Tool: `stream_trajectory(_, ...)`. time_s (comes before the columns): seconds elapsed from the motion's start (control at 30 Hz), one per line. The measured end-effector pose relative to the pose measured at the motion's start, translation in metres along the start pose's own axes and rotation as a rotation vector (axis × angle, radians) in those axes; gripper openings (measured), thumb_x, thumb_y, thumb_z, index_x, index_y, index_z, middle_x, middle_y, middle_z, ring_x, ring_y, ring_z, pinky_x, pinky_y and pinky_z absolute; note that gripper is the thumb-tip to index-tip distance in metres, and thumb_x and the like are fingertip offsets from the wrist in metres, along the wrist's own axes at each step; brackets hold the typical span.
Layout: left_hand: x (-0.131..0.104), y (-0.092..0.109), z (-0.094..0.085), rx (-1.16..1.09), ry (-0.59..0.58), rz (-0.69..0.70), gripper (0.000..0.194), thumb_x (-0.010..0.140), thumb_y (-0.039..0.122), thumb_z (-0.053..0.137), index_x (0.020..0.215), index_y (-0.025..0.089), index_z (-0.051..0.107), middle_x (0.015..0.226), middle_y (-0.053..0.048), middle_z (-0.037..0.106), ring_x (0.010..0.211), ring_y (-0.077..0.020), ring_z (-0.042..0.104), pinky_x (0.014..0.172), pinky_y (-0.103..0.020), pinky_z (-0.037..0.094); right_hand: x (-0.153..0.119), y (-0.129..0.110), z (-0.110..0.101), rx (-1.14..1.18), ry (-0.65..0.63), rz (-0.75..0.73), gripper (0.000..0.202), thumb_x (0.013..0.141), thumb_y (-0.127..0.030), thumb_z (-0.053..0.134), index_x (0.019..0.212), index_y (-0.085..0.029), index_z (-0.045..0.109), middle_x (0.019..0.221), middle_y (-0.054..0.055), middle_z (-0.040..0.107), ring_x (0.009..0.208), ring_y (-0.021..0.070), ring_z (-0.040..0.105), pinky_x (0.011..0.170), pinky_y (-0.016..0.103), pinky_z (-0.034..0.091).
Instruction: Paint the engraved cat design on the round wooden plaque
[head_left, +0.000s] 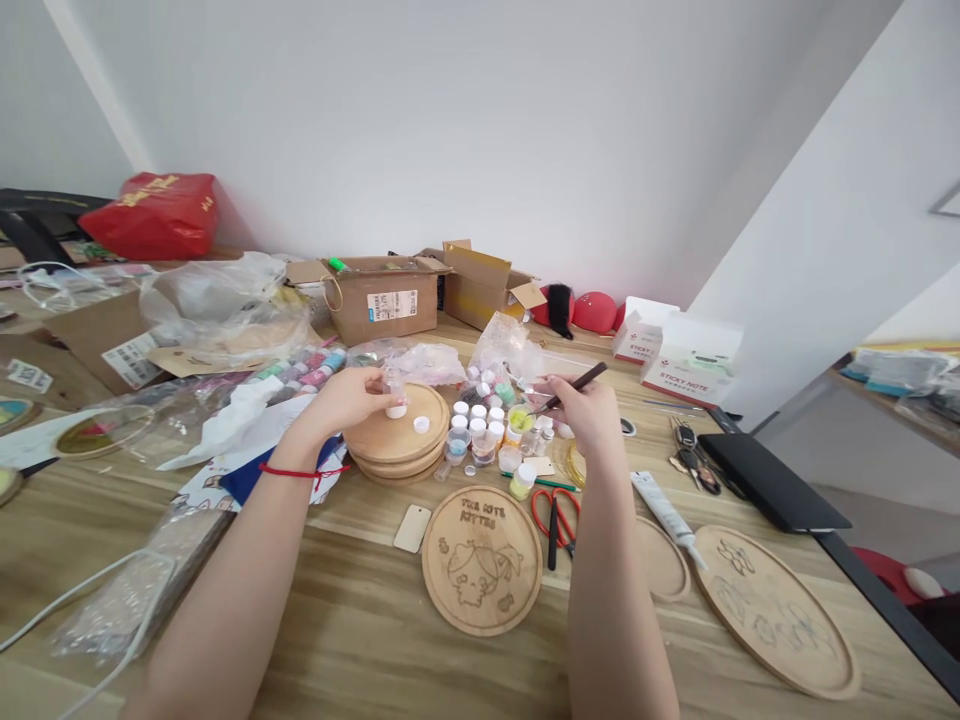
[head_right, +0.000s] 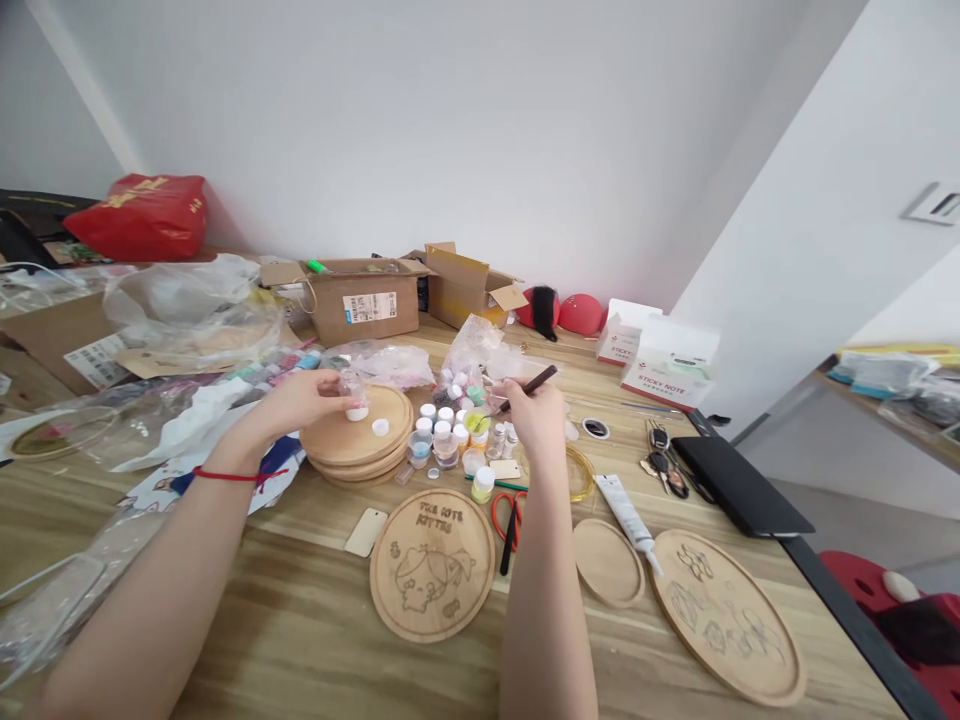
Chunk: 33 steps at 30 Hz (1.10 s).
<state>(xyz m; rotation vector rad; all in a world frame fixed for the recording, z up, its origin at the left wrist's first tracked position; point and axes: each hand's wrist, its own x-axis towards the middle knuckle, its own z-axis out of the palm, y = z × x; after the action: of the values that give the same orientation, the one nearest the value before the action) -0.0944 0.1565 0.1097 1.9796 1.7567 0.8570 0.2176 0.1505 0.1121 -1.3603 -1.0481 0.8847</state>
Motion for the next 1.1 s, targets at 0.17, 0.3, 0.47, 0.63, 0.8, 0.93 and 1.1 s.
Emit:
stream_trajectory(0.17, -0.009, 0.022, -0.007, 0.032, 0.016, 0.133, 0.035, 0.074, 0.052, 0.064, 0.092, 0.023, 0.067, 0.099, -0.004, 0.072, 0.095, -0.0269, 0.065, 0.083, -0.037, 0.049, -0.006, -0.004, 0.009, 0.034, -0.058, 0.032, 0.012, 0.077, -0.017, 0.062, 0.083, -0.012, 0.071, 0.087, 0.010, 0.078, 0.076, 0.0231, 0.076, 0.059, 0.026, 0.063)
stream_trajectory(0.3, -0.023, 0.051, -0.008, -0.015, -0.101, 0.258, 0.039, 0.076, 0.045, 0.065, 0.112, 0.030, 0.067, 0.123, 0.000, 0.067, 0.116, -0.0270, 0.059, 0.101, -0.038, 0.043, -0.013, -0.011, 0.019, 0.107, -0.134, 0.098, 0.019, 0.076, -0.010, 0.062, 0.094, -0.011, 0.068, 0.082, 0.008, 0.078, 0.073, 0.0223, 0.076, 0.059, 0.028, 0.063)
stream_trajectory(0.47, -0.032, 0.068, 0.006, 0.091, -0.222, 0.448, 0.034, 0.083, 0.037, 0.058, 0.114, 0.028, 0.067, 0.127, -0.001, 0.064, 0.118, -0.0265, 0.057, 0.102, -0.039, 0.044, -0.016, -0.011, 0.028, 0.122, -0.179, 0.151, 0.028, 0.075, -0.006, 0.062, 0.102, -0.012, 0.068, 0.074, 0.005, 0.076, 0.066, 0.0196, 0.075, 0.055, 0.026, 0.063)
stream_trajectory(0.63, -0.030, 0.063, 0.022, 0.184, -0.214, 0.523, 0.033, 0.084, 0.039, 0.059, 0.114, 0.027, 0.067, 0.113, -0.004, 0.068, 0.107, -0.0264, 0.062, 0.094, -0.039, 0.047, -0.015, -0.006, 0.030, 0.094, -0.269, 0.202, 0.022, 0.072, -0.006, 0.064, 0.092, -0.013, 0.070, 0.071, 0.004, 0.076, 0.059, 0.0179, 0.073, 0.053, 0.026, 0.062)
stream_trajectory(0.8, -0.034, 0.064, 0.026, 0.267, -0.196, 0.531, 0.032, 0.083, 0.036, 0.059, 0.113, 0.027, 0.066, 0.111, -0.005, 0.067, 0.102, -0.0264, 0.064, 0.094, -0.039, 0.046, -0.015, -0.004, 0.030, 0.001, -0.331, 0.215, 0.016, 0.073, -0.007, 0.062, 0.085, -0.014, 0.070, 0.072, 0.005, 0.076, 0.056, 0.0174, 0.072, 0.047, 0.023, 0.059)
stream_trajectory(0.93, -0.039, 0.072, 0.028, 0.282, -0.201, 0.551, 0.027, 0.082, 0.033, 0.059, 0.107, 0.028, 0.068, 0.104, -0.004, 0.068, 0.098, -0.0259, 0.065, 0.087, -0.036, 0.048, -0.016, -0.004, 0.031, -0.050, -0.397, 0.196, 0.016, 0.072, -0.007, 0.062, 0.083, -0.014, 0.072, 0.071, 0.005, 0.076, 0.053, 0.0166, 0.070, 0.042, 0.021, 0.056)
stream_trajectory(1.1, -0.046, 0.081, 0.031, 0.323, -0.216, 0.538, 0.019, 0.082, 0.027, 0.058, 0.099, 0.026, 0.068, 0.097, -0.005, 0.066, 0.091, -0.0251, 0.064, 0.076, -0.034, 0.048, -0.016, -0.002, 0.030, -0.065, -0.439, 0.179, 0.018, 0.072, -0.006, 0.061, 0.083, -0.014, 0.073, 0.069, 0.004, 0.075, 0.053, 0.0155, 0.069, 0.044, 0.021, 0.057)
